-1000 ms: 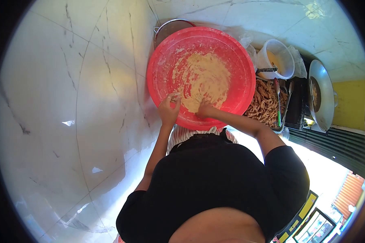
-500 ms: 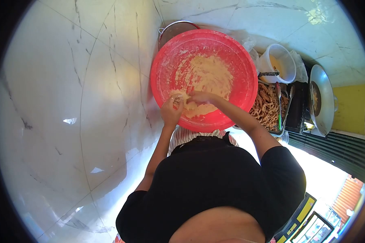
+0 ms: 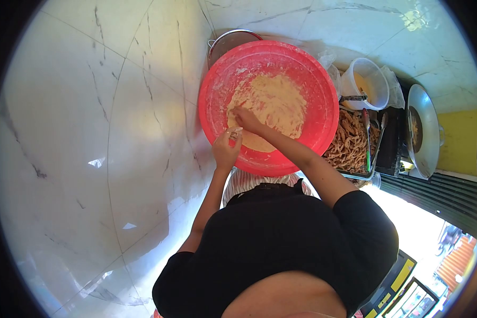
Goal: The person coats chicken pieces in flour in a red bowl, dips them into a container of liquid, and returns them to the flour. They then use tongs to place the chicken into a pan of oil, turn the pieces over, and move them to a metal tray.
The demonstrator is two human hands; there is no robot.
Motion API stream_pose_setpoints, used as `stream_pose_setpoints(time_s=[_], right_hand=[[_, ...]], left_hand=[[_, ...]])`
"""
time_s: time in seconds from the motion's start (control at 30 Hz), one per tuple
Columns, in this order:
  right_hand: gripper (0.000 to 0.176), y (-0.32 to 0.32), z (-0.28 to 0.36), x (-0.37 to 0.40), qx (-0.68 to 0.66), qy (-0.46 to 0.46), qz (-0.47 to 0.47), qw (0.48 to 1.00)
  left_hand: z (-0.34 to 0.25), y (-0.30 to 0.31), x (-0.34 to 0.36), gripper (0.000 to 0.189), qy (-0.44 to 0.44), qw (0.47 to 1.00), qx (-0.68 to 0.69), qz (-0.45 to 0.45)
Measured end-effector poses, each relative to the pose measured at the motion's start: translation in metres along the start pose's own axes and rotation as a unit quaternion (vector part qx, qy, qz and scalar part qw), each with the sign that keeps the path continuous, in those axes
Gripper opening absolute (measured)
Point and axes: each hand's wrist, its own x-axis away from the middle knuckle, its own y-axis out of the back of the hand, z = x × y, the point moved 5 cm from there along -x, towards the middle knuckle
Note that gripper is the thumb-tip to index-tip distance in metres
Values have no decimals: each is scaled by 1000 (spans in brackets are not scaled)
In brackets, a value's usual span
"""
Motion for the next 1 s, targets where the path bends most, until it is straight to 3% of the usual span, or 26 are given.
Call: stream_pose_setpoints(time_s=[0.07,0.1,0.17,0.27,0.4,0.47,0.6,0.67,0.8,0.9,0.97,1.0], right_hand=[[38,-3,20,14,-152,15,158,975],[38,-4,19,21,-152,14,159,975],[41,-13,11,46,-69,51,224,971],[34,2,11,82,-51,107,270,956],[43,28,20,118,39,108,315,942],[52,42,15,130,141,-107,468,866],[48,46,8,125,93,-45,485,868],[39,47,-2,115,-121,-172,511,833],[50,43,-20,74,-180,-258,426,848],[46,38,-11,44,-202,-223,451,840],[42,49,3,16,-174,-32,270,947],[42,40,0,7,-174,-32,269,947]], left_hand=[[-2,1,0,16,-26,1000,5,-14],[-2,1,0,16,-25,1000,5,-14],[-3,1,0,17,-11,1000,20,-4],[-5,2,0,17,-10,1000,11,4],[-3,1,0,18,-12,1000,7,3],[-7,2,0,17,-12,1000,5,8],[-5,3,-1,17,-15,1000,8,4],[-1,0,0,17,-18,1000,3,8],[-1,-1,0,17,-22,1000,6,7],[-2,0,0,15,-50,999,-14,-7],[-3,1,-1,14,-34,999,0,5],[-4,1,-1,14,-34,999,0,5]])
